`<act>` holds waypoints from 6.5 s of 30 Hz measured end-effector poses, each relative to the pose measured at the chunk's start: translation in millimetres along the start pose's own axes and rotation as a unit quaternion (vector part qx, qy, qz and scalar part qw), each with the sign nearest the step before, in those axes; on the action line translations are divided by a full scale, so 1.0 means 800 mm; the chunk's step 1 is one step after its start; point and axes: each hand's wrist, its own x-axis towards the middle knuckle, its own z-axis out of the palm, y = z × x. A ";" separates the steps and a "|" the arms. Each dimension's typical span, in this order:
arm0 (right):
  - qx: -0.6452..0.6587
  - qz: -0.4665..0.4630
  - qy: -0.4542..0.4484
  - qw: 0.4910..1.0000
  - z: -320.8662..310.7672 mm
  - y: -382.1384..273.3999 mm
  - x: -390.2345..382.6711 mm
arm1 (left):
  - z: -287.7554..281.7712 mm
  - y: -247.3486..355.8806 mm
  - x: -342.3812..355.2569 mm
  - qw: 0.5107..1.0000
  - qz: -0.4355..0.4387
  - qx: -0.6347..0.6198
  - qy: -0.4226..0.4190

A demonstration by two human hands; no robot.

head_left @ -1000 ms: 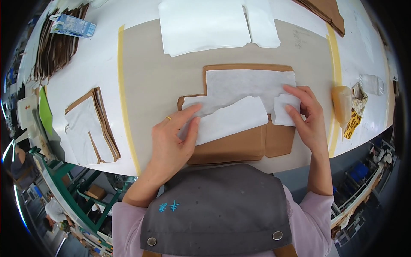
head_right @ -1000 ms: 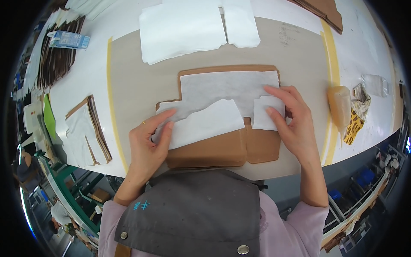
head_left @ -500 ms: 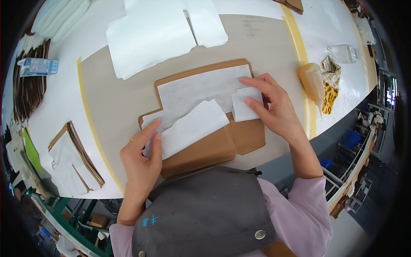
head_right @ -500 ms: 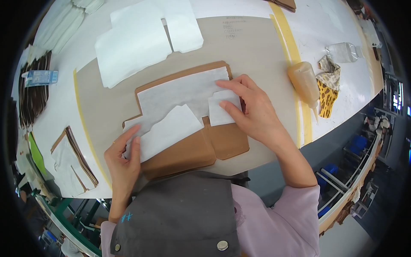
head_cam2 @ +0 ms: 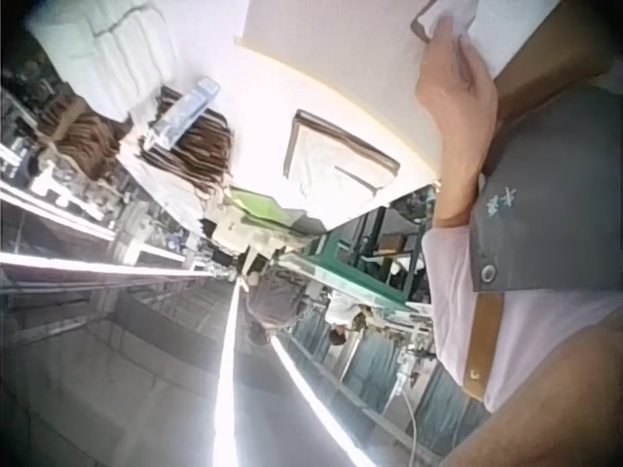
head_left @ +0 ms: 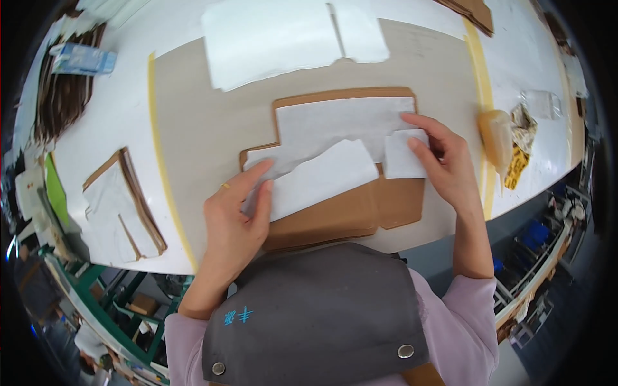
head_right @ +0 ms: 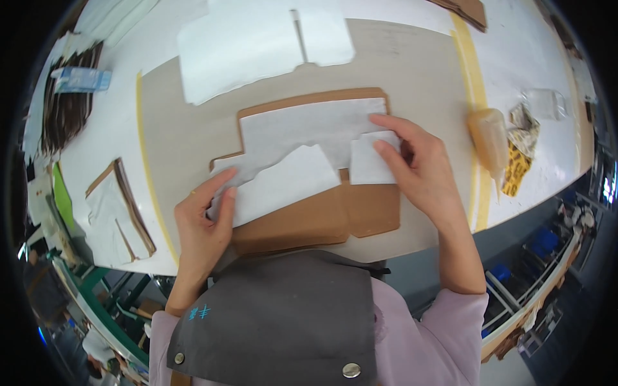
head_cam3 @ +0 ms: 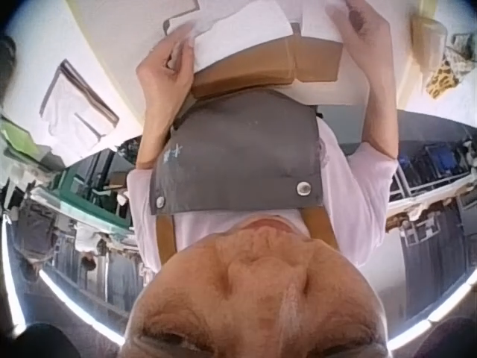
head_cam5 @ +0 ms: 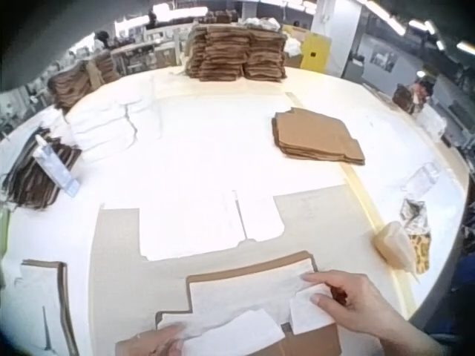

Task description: Applying lining material to pieces of leather using adhesive from a squeeze bottle.

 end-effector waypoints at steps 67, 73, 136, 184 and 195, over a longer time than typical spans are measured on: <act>-0.027 -0.021 0.069 0.997 -0.005 -0.004 -0.006 | 0.033 0.014 0.047 0.915 0.281 0.229 -0.180; -0.061 -0.047 0.037 0.996 -0.006 -0.008 0.000 | 0.046 0.052 0.068 0.892 0.354 0.205 -0.193; -0.179 -0.305 -0.077 0.932 -0.029 0.047 -0.108 | 0.077 0.068 0.123 0.880 0.401 0.081 -0.243; -0.376 -0.341 0.071 0.859 0.033 0.022 0.015 | 0.104 0.024 0.083 0.871 0.421 0.242 -0.071; -0.278 -0.154 0.187 0.930 -0.005 0.026 0.024 | 0.047 0.013 -0.008 0.874 0.363 0.263 -0.187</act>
